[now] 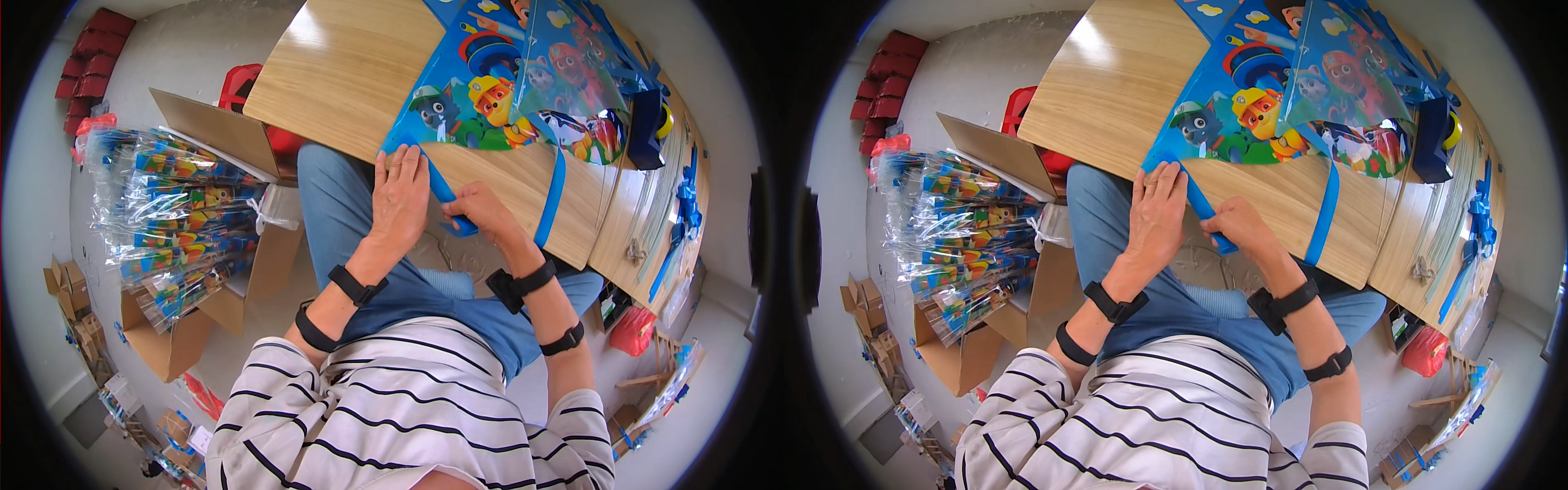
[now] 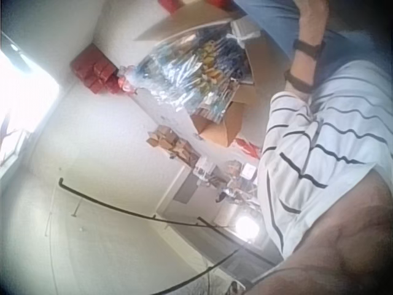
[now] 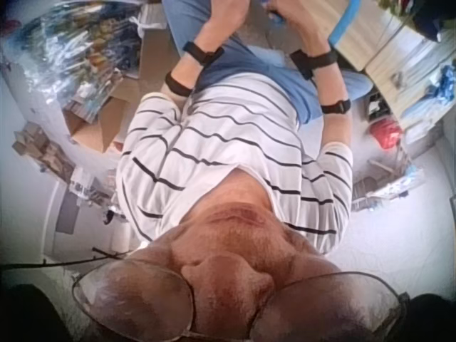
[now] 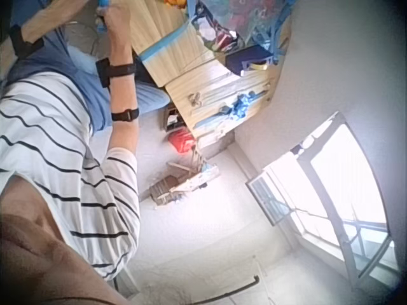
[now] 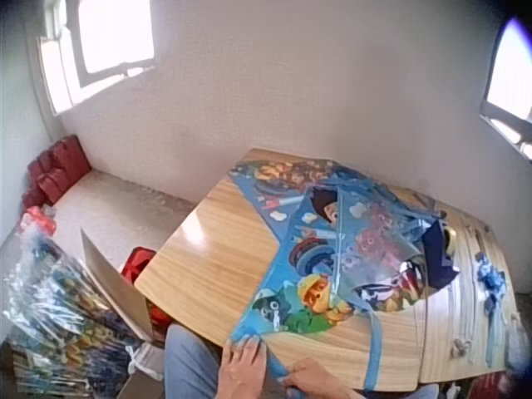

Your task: Assembling decorative banners by attaching blue ribbon and wooden sticks using a tape dispenser.

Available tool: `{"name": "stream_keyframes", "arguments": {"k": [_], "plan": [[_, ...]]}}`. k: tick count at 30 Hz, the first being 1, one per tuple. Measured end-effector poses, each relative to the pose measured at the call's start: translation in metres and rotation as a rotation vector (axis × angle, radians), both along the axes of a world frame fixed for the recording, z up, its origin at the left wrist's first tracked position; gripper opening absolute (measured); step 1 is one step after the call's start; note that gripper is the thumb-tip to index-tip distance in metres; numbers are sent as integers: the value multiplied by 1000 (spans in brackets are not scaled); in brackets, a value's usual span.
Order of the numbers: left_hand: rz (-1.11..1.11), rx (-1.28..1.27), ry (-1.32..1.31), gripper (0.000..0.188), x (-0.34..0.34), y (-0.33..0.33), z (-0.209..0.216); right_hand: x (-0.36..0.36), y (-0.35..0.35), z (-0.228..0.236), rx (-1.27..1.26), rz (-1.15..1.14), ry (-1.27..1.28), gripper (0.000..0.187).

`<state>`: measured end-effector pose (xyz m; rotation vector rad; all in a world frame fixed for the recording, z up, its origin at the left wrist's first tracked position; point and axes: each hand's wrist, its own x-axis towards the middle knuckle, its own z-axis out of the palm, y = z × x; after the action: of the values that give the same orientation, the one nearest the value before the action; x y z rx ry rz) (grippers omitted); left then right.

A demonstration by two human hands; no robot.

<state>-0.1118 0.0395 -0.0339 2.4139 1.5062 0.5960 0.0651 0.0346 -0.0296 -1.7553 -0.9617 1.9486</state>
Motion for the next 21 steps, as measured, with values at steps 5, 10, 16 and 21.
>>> {"name": "stream_keyframes", "arguments": {"k": [5,10,16,21], "plan": [[-2,-5,-3,47,2,0,-1,0,-1,2,-16,6,8,11],[-7,0,14,47,5,1,1,4,-4,-3,48,66,-39,15],[28,7,34,45,4,0,0,-6,-26,53,584,605,-1022,18],[38,1,39,43,5,-2,1,-7,10,63,1036,367,-913,19]]}}
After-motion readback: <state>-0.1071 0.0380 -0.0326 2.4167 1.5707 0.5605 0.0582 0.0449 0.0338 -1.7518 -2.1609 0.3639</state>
